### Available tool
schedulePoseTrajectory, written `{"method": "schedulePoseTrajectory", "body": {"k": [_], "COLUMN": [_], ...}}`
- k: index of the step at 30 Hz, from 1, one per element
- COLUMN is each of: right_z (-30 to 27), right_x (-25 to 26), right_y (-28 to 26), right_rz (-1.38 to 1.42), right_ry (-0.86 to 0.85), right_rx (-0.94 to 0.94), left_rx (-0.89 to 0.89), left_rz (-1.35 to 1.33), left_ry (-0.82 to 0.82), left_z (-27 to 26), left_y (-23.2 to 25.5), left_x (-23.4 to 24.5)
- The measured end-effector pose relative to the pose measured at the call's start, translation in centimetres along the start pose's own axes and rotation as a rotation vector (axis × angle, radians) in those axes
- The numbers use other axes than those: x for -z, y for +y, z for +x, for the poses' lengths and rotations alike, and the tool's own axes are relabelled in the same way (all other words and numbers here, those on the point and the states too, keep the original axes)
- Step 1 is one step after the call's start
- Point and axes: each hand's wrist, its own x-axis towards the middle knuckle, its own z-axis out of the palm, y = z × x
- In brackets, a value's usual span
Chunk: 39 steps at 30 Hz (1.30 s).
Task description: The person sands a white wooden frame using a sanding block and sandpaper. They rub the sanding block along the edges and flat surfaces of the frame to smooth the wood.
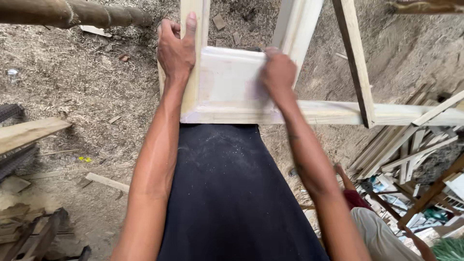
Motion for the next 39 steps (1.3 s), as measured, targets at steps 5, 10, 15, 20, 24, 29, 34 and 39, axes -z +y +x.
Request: {"method": "schedulePoseTrajectory", "body": {"k": [5, 10, 15, 20, 24, 29, 34, 39], "right_z": [-0.2, 0.8, 0.4, 2.5, 1.8, 1.7, 2.7, 1.8], "right_x": [-0.2, 3.1, 4.4, 3.7, 5.0, 5.1, 4.8, 6.4], "right_y": [0.3, 1.3, 1.1, 0.8, 1.3, 0.7, -0.3, 0.2], "right_rz": [-0.04, -0.089, -0.09, -0.177, -0.117, -0.107, -0.189, -0.103], "right_ry": [0.193, 0.029, 0.007, -0.152, -0.114, -0.157, -0.192, -0.24], "right_rx": [0.336, 0.28, 0.365, 0.339, 0.305, 0.278, 0.225, 0.108], "left_rx": [0.021, 0.04, 0.022, -0.029, -0.006, -0.027, 0.012, 0.036], "left_rz": [-0.015, -0.002, -0.023, -0.027, -0.001, -0.034, -0.042, -0.042], "left_ry": [-0.005, -0.014, 0.01, 0.089, 0.065, 0.074, 0.041, 0.026], "left_z": [-0.3, -0.9, -0.8, -1.3, -1.1, -1.0, -0.7, -0.4], "left_y": [0.8, 1.0, 1.5, 1.8, 1.2, 1.3, 1.0, 0.5], "left_x": [0.7, 0.2, 0.7, 0.4, 0.6, 0.7, 0.1, -0.3]}}
